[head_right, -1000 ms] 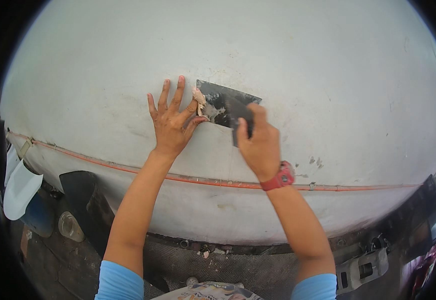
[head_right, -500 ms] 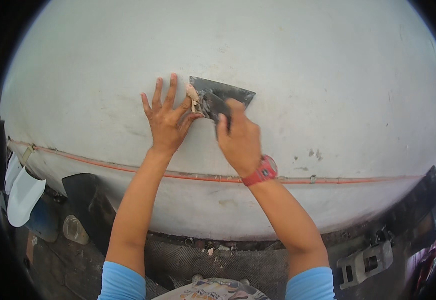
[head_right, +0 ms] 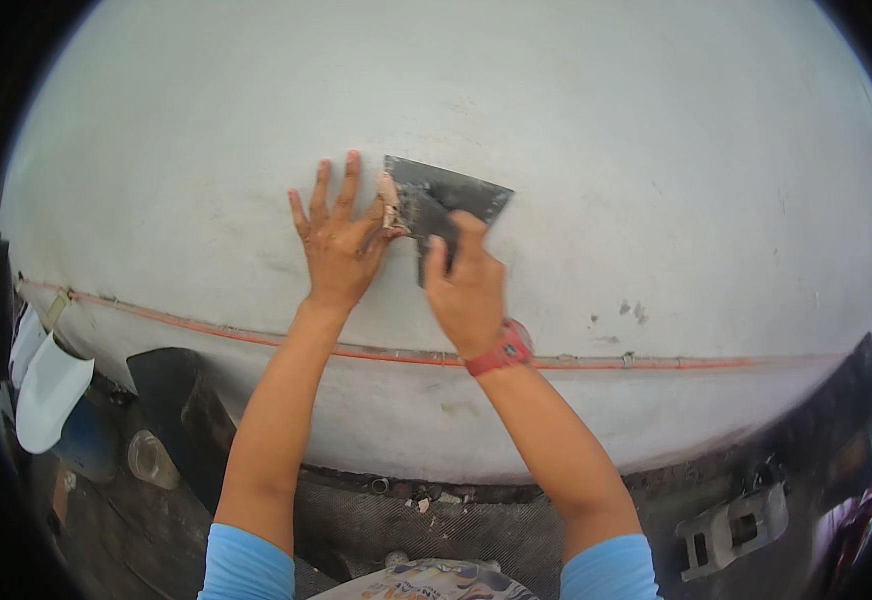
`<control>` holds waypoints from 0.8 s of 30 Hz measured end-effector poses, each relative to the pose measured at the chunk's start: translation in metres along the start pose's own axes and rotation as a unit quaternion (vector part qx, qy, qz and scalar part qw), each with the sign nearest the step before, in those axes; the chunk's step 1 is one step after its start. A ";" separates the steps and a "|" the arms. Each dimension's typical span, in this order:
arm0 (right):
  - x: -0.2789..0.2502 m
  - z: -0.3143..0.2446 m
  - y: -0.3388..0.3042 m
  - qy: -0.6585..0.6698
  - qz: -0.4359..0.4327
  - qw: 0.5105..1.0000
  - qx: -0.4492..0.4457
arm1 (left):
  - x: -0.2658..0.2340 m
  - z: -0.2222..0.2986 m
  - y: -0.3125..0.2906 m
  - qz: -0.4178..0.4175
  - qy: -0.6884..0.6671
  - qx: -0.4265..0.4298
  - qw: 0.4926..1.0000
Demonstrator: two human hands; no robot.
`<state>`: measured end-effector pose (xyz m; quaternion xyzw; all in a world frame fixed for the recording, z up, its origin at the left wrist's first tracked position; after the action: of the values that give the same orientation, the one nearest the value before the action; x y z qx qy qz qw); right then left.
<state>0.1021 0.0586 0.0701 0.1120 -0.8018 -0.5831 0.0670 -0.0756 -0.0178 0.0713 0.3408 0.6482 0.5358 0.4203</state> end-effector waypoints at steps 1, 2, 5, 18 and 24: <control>0.015 -0.004 0.004 -0.005 -0.047 0.998 0.033 | -0.004 -0.005 -0.001 -0.004 0.011 -0.003 1.000; 0.012 -0.003 0.013 -0.025 -0.067 0.997 0.036 | -0.006 -0.007 0.000 -0.003 0.016 -0.004 1.000; -0.028 0.001 0.035 -0.055 -0.092 0.993 0.043 | -0.012 -0.008 0.000 -0.005 0.026 -0.002 1.000; -0.070 0.029 0.017 -0.048 -0.110 0.990 0.067 | -0.007 0.000 0.000 -0.007 0.053 0.001 0.999; -0.093 0.032 -0.020 0.020 -0.074 0.988 0.131 | -0.017 0.018 -0.004 -0.008 0.040 -0.064 0.997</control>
<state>0.1864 0.1067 0.0437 0.1911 -0.8594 -0.4737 0.0244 -0.0523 -0.0264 0.0692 0.2862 0.6319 0.5856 0.4193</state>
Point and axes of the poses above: each hand's wrist, its own y-axis towards the middle knuckle, its own x-axis out of the palm, z = x × y, the point moved 6 cm from there along y, towards the middle knuckle, and after that the axes turned 13 degrees about y, right-handed, at the moved point
